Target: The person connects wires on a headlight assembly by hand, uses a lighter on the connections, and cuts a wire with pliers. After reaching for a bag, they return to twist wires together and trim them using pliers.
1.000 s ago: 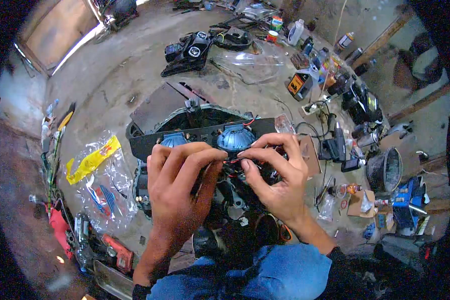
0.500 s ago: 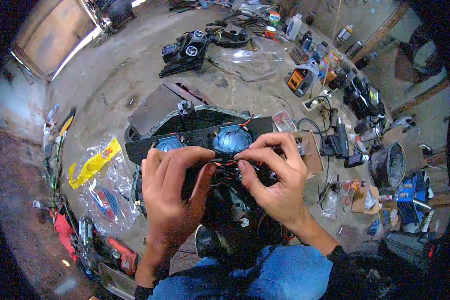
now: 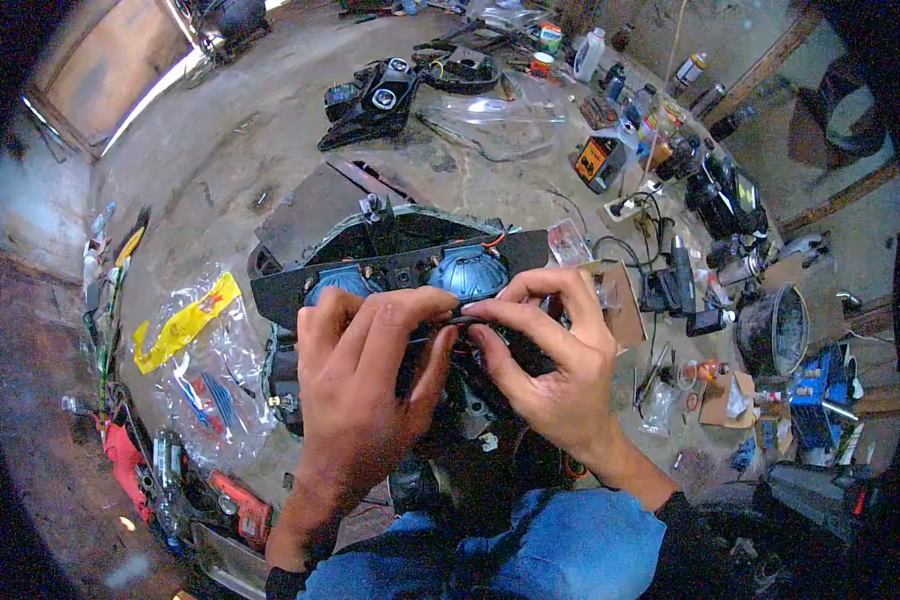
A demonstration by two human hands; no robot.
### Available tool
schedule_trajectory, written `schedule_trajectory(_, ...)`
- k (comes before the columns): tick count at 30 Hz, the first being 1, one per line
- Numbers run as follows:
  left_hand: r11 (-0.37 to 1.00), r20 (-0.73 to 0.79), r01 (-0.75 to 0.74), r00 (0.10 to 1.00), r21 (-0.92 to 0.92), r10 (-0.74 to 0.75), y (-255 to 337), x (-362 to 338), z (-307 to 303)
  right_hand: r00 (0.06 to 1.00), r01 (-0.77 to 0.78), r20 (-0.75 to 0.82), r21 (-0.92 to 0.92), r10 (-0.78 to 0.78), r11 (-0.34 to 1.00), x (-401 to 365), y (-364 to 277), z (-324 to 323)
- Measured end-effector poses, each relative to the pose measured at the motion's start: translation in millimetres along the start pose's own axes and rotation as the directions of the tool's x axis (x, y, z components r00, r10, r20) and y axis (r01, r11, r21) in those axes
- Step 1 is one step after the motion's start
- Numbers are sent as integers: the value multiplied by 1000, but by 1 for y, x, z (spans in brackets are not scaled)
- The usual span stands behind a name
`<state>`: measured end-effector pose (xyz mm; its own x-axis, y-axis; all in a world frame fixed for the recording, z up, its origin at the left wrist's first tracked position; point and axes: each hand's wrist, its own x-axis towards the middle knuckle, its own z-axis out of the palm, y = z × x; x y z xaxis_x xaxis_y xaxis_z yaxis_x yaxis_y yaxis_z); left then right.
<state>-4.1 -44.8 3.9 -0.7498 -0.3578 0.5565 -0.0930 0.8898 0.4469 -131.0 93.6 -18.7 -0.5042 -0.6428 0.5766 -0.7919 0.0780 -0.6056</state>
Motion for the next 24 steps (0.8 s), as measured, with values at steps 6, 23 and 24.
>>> schedule_trajectory(6, 999, 9, -40, 999, 30, 40, 4, 4, -1, 1000, 1, 27, 76, -3, 997, -5, 0, 0)
schedule_trajectory(23, 994, 26, -107, 994, 32, 106, 8, 10, 0, 1000, 10, -24, 151, -6, 988, -7, 3, -3)
schedule_trajectory(24, 995, 16, -94, 995, 32, 94, 7, 9, -1, 1000, 10, -29, 155, -6, 988, -7, 4, -2)
